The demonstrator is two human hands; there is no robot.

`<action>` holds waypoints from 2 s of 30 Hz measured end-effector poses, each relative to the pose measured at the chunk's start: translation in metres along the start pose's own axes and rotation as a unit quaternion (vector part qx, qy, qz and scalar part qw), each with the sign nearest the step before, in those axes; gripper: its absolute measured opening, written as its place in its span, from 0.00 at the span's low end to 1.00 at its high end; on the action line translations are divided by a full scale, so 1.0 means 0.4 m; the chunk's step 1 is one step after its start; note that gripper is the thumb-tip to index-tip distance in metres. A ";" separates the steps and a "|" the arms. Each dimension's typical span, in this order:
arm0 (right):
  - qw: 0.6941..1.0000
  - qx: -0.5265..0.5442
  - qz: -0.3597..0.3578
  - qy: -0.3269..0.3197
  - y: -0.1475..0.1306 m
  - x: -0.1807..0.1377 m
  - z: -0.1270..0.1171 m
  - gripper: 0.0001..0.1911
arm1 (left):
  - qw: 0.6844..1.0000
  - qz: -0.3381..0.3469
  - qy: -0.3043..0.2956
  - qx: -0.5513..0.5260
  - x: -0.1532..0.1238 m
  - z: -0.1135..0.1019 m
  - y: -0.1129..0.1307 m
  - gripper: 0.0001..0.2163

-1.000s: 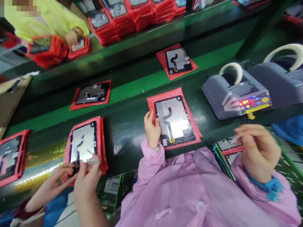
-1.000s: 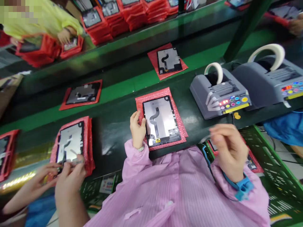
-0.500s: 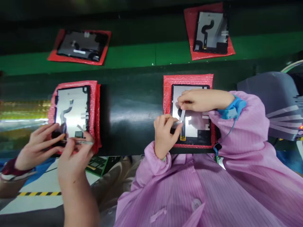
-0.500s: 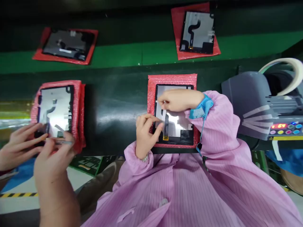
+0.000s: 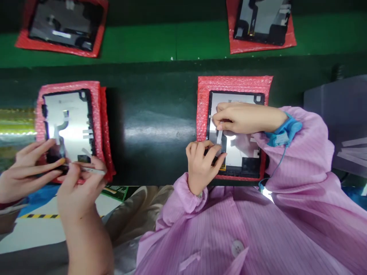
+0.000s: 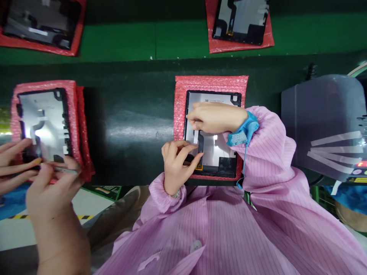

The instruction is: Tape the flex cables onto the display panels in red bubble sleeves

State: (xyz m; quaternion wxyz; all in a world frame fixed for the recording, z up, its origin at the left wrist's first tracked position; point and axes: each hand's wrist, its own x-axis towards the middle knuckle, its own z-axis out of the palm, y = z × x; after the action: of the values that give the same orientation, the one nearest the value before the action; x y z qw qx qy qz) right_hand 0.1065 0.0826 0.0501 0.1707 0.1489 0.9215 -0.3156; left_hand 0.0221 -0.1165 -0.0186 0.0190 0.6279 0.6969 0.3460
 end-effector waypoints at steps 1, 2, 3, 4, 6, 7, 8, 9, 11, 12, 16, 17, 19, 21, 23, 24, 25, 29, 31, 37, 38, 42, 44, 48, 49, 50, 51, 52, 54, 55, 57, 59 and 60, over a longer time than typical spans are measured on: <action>1.000 -0.002 0.003 0.001 0.000 0.001 0.002 0.10 | 1.000 0.000 -0.002 0.001 0.000 -0.001 0.000 0.08; 1.000 -0.004 0.005 0.003 0.000 0.001 0.003 0.10 | 1.000 0.000 -0.005 0.004 0.000 -0.001 0.000 0.09; 1.000 -0.005 0.006 0.005 0.001 0.002 0.005 0.11 | 1.000 0.000 -0.008 0.008 -0.001 -0.001 0.000 0.10; 1.000 -0.007 0.007 0.006 0.001 0.003 0.007 0.10 | 1.000 0.002 -0.010 0.013 -0.001 0.000 -0.001 0.12; 1.000 -0.011 0.009 0.009 0.000 0.003 0.009 0.10 | 1.000 0.007 -0.015 0.025 -0.002 0.000 -0.002 0.14; 1.000 -0.015 0.011 0.010 -0.002 0.003 0.010 0.11 | 0.999 0.010 -0.017 0.030 -0.002 0.000 -0.003 0.15; 1.000 -0.020 0.013 0.010 -0.005 0.002 0.011 0.11 | 0.999 0.012 -0.021 0.035 -0.003 0.000 -0.003 0.16; 0.999 -0.026 0.017 0.011 -0.009 0.001 0.012 0.11 | 0.999 0.014 -0.025 0.040 -0.003 0.000 -0.003 0.16; 0.998 -0.046 0.029 0.011 -0.018 -0.002 0.015 0.11 | 0.998 0.017 -0.035 0.047 -0.003 -0.002 -0.003 0.17; 0.998 -0.059 0.035 0.012 -0.022 -0.004 0.018 0.12 | 0.998 0.020 -0.038 0.052 -0.002 -0.003 -0.002 0.17; 0.992 -0.106 0.050 0.035 -0.033 -0.009 0.033 0.14 | 0.995 0.041 -0.047 0.083 0.003 -0.008 0.004 0.17; 0.991 -0.113 0.052 0.043 -0.034 -0.010 0.037 0.15 | 0.994 0.046 -0.048 0.089 0.004 -0.009 0.006 0.16; 0.989 -0.126 0.055 0.054 -0.035 -0.012 0.045 0.15 | 0.993 0.048 -0.053 0.098 0.005 -0.011 0.009 0.16; 0.986 -0.139 0.060 0.065 -0.040 -0.016 0.052 0.15 | 0.992 0.047 -0.057 0.103 0.006 -0.012 0.011 0.16; 0.983 -0.153 0.068 0.082 -0.049 -0.024 0.059 0.15 | 0.991 0.046 -0.061 0.110 0.008 -0.013 0.011 0.16; 0.981 -0.157 0.074 0.091 -0.054 -0.028 0.062 0.14 | 0.990 0.048 -0.063 0.113 0.009 -0.013 0.010 0.16; 0.978 -0.159 0.083 0.103 -0.058 -0.031 0.064 0.14 | 0.990 0.050 -0.064 0.117 0.011 -0.012 0.009 0.16; 0.966 -0.127 0.155 0.165 -0.045 -0.028 0.066 0.17 | 0.986 0.064 -0.073 0.138 0.010 -0.010 0.013 0.17; 0.957 -0.100 0.179 0.206 -0.015 -0.018 0.058 0.20 | 0.983 0.072 -0.075 0.150 0.003 -0.016 0.021 0.17; 0.856 0.020 0.250 0.451 0.101 -0.043 0.007 0.12 | 0.996 0.028 -0.068 0.050 0.086 -0.047 -0.013 0.10; 0.840 0.046 0.251 0.479 0.116 -0.058 0.004 0.12 | 0.999 -0.004 -0.038 0.010 0.138 -0.042 -0.038 0.10; 0.776 0.133 0.267 0.556 0.153 -0.113 0.029 0.09 | 0.981 -0.191 0.019 -0.009 0.446 0.038 -0.159 0.12; 0.760 0.164 0.272 0.567 0.157 -0.130 0.057 0.07 | 0.954 -0.287 -0.069 0.047 0.606 0.101 -0.198 0.16; 0.746 0.201 0.283 0.568 0.145 -0.147 0.109 0.07 | 0.934 -0.336 -0.075 0.089 0.805 0.206 -0.214 0.25; 0.743 0.209 0.285 0.568 0.142 -0.149 0.119 0.07 | 0.931 -0.343 -0.078 0.094 0.829 0.219 -0.215 0.26; 0.740 0.218 0.286 0.568 0.139 -0.151 0.126 0.07 | 0.928 -0.349 -0.084 0.098 0.846 0.228 -0.219 0.25; 0.736 0.229 0.286 0.570 0.137 -0.153 0.132 0.07 | 0.925 -0.354 -0.093 0.099 0.858 0.232 -0.225 0.24; 0.731 0.241 0.285 0.571 0.136 -0.154 0.136 0.07 | 0.924 -0.356 -0.104 0.097 0.867 0.232 -0.235 0.23; 0.722 0.266 0.279 0.574 0.140 -0.155 0.140 0.07 | 0.922 -0.355 -0.124 0.089 0.879 0.226 -0.259 0.21; 0.719 0.277 0.274 0.575 0.143 -0.155 0.139 0.07 | 0.923 -0.352 -0.130 0.083 0.883 0.221 -0.272 0.19; 0.713 0.296 0.264 0.578 0.148 -0.151 0.135 0.07 | 0.926 -0.347 -0.135 0.067 0.888 0.210 -0.292 0.18; 0.705 0.310 0.253 0.585 0.142 -0.151 0.132 0.07 | 0.928 -0.344 -0.135 0.046 0.886 0.197 -0.298 0.18; 0.700 0.317 0.247 0.591 0.129 -0.155 0.132 0.07 | 0.930 -0.341 -0.135 0.034 0.882 0.189 -0.294 0.18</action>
State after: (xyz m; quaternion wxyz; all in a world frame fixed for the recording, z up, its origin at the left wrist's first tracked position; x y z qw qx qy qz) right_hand 0.1934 0.0780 0.0086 -0.3939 0.5723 0.6090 -0.3828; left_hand -0.1189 0.2350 0.0081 0.2083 0.3938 0.8711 0.2069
